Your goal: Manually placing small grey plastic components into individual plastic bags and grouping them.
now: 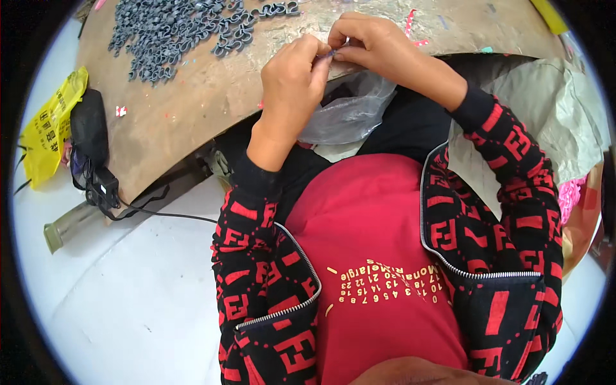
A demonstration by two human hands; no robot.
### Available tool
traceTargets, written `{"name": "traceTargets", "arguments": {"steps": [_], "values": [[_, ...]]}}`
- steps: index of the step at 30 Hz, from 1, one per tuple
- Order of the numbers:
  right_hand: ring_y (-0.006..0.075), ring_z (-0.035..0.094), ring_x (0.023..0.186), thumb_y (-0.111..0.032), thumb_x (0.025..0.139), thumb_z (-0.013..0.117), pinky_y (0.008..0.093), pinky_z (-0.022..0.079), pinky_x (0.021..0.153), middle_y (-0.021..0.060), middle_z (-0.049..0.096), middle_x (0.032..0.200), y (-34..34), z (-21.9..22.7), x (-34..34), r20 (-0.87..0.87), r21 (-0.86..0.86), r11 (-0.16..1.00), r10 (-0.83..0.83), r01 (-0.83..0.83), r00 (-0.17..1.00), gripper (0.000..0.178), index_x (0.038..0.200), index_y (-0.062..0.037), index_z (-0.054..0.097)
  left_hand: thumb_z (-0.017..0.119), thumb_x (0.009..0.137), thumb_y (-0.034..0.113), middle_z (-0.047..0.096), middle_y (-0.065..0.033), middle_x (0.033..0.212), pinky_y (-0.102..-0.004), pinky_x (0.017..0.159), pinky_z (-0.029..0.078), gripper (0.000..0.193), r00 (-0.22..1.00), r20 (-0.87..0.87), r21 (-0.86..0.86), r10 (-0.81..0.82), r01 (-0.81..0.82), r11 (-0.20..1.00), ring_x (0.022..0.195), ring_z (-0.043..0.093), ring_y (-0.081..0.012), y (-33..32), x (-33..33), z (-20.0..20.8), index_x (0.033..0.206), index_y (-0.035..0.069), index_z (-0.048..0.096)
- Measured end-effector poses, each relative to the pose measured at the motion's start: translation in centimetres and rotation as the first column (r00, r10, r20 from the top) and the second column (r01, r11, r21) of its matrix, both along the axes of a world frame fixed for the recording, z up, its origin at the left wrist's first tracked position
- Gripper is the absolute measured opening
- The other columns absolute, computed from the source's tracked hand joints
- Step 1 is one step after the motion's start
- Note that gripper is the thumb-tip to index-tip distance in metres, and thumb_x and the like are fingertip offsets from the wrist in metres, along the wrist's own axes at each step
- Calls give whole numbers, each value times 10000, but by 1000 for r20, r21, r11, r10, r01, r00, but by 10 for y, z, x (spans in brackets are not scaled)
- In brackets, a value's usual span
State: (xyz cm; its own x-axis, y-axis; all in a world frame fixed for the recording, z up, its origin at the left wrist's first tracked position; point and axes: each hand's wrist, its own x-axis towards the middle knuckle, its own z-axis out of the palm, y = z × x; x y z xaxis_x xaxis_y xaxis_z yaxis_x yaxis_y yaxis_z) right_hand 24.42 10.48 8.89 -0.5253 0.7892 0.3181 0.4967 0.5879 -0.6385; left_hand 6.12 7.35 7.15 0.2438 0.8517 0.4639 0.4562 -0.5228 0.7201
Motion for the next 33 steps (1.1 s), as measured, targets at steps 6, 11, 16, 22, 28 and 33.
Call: {"name": "traceTargets", "arguments": {"steps": [6, 11, 16, 22, 28, 33], "values": [[372, 596, 813, -91, 744, 661, 431, 480, 675, 134, 583, 815, -1, 12, -7, 210, 13, 999, 49, -53, 976, 138, 819, -31, 561, 637, 749, 9, 593, -113, 769, -403, 648, 458, 136, 988, -151, 161, 0, 25, 987, 737, 577, -320, 0, 5, 1, 835, 54, 543], [312, 575, 732, -43, 755, 668, 375, 451, 629, 122, 535, 830, -6, -1, -8, 152, 107, 994, -11, -6, 988, 186, 889, -20, 542, 634, 767, 32, 589, -112, 779, -400, 644, 461, 118, 994, -108, 178, 4, 15, 984, 735, 579, -320, 1, 3, -3, 839, 55, 544], [112, 531, 679, -75, 848, 654, 246, 427, 595, 36, 551, 827, -42, -2, -7, -135, -12, 990, -139, 138, 981, 150, 984, -33, 606, 654, 792, 43, 618, -122, 832, -364, 626, 480, 144, 999, 49, 2, -11, 10, 1000, 717, 611, -305, -11, -15, -5, 925, 38, 597], [212, 612, 694, -67, 786, 691, 321, 497, 708, 102, 636, 833, -97, -64, 6, -41, -109, 981, -163, 158, 986, 239, 1012, -44, 620, 650, 790, -3, 627, -110, 873, -329, 627, 484, 187, 992, 128, -126, 22, -6, 992, 704, 617, -248, -73, -20, 2, 973, 14, 614], [321, 644, 771, -131, 725, 654, 461, 491, 725, 111, 651, 843, -98, -132, 14, 592, -138, 989, 129, -58, 796, 326, 1049, -107, 622, 645, 767, 11, 629, -162, 911, -410, 685, 487, 234, 989, -91, -196, -114, 95, 976, 825, 620, -348, -62, -1, -52, 991, 27, 580], [325, 659, 800, -176, 740, 655, 465, 511, 675, 127, 670, 876, -128, -127, 23, 379, -407, 897, 337, -171, 862, 239, 977, -142, 635, 635, 771, 77, 631, -190, 1040, -428, 811, 486, 298, 899, -380, -412, -219, 47, 910, 968, 606, -374, -50, 9, -105, 1065, 43, 595]]}}
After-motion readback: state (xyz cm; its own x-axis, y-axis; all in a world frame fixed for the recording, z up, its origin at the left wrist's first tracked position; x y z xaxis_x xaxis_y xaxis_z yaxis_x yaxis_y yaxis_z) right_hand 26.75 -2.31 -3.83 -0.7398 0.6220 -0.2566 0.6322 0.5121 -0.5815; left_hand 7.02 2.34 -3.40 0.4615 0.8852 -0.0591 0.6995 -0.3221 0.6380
